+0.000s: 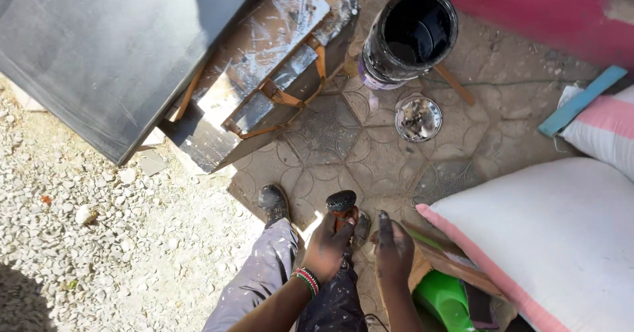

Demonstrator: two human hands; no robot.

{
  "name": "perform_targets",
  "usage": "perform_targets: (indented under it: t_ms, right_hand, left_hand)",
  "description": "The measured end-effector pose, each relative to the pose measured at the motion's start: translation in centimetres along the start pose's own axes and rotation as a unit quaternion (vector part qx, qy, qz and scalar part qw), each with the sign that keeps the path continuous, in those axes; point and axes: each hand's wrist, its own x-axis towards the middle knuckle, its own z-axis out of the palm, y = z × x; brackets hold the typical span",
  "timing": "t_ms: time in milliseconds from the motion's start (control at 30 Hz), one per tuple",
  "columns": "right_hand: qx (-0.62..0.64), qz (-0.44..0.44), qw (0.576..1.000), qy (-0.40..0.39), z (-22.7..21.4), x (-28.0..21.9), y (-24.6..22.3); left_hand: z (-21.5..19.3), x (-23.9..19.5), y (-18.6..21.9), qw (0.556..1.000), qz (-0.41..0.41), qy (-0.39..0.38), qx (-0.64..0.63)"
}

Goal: The person wipes a rectangular wooden board with a white cloth and then applies black paint to its surface using a cloth-wrapped applicator. The person repeatedly dips the applicator into a paint can and rubs the paint onto the board, covering the entire surface.

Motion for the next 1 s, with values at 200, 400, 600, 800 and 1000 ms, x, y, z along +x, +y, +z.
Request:
perform_targets:
  t_ms: [200, 400, 600, 800, 1000]
  right_hand:
    - [0.12, -0.008, 0.973, -0.198, 6.5, -0.6, -2.2]
    - [-0.068, -0.011, 0.947, -0.313, 14.6, -4.8, -6.9]
    - [-0.291, -0.036, 0.859, -0.42, 26.2, -13.2, -14.6]
    - [-0.346, -0.084, 0.89, -0.284, 44.2, -8.2, -7.1]
    - [-0.413, -0.216, 0.851, -0.242, 57.1, 4.4, -5.5]
  left_hand:
    - [-5.0, 1.5, -5.3, 0.949, 0.077, 0.044, -0.304]
    - [-17.3, -2.4, -6.8, 0.905, -0.109, 0.135, -0.388]
    - [-29.0, -1.6, -13.3, 0.851, -0.158, 0.177, -0.468]
    - [-34.5, 10.1, -25.2, 0.877, -0.109, 0.136, -0.448]
    - [-41.3, 13.9, -25.6, 0.866, -0.092, 0.074, -0.486]
